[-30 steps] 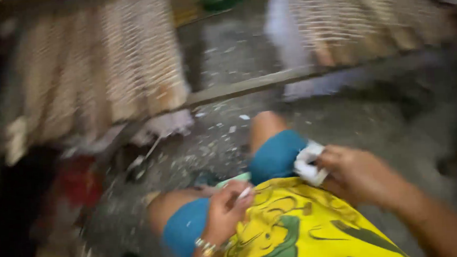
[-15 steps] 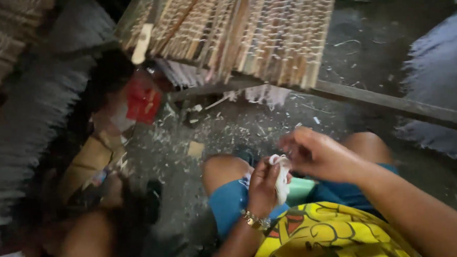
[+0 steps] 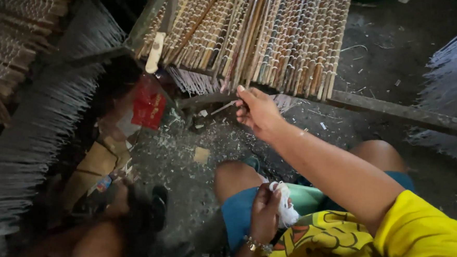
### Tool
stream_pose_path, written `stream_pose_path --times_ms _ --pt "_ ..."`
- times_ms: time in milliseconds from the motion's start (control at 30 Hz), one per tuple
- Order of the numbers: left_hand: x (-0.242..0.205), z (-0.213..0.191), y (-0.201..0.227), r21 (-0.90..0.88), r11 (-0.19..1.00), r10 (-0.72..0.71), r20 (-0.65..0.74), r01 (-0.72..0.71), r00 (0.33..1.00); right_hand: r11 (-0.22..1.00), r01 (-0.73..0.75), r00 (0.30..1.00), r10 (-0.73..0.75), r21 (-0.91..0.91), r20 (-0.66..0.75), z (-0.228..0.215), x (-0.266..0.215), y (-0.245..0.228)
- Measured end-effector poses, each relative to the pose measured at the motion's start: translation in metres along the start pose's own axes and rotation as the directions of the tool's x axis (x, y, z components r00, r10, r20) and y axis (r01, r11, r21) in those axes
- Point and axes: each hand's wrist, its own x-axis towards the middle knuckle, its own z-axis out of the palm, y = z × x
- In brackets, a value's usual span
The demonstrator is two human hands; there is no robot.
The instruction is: Tying individual white threads onto a wooden rod to prepare for a weaving process.
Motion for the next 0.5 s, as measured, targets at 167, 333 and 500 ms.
stream_pose_path --times_ms 167,333,500 --pt "-0.001 0.003 0.007 -0.027 1.000 -0.011 0.062 0.013 0.998 0.991 0.064 0.998 -0.064 -0.115 -0.002 -0.005 -0.029 -0.028" --pt "0.008 -0.001 0.006 -0.077 0.997 0.036 0.086 -0.029 0.996 0.992 0.122 0.985 -0.120 -0.010 0.123 -0.048 -0.051 -0.018" --pt "-0.001 0.038 0.060 0.085 0.984 0.158 -0.053 -0.153 0.986 0.987 0.146 0.967 -0.128 -0.069 0.221 -0.133 -0.123 0.036"
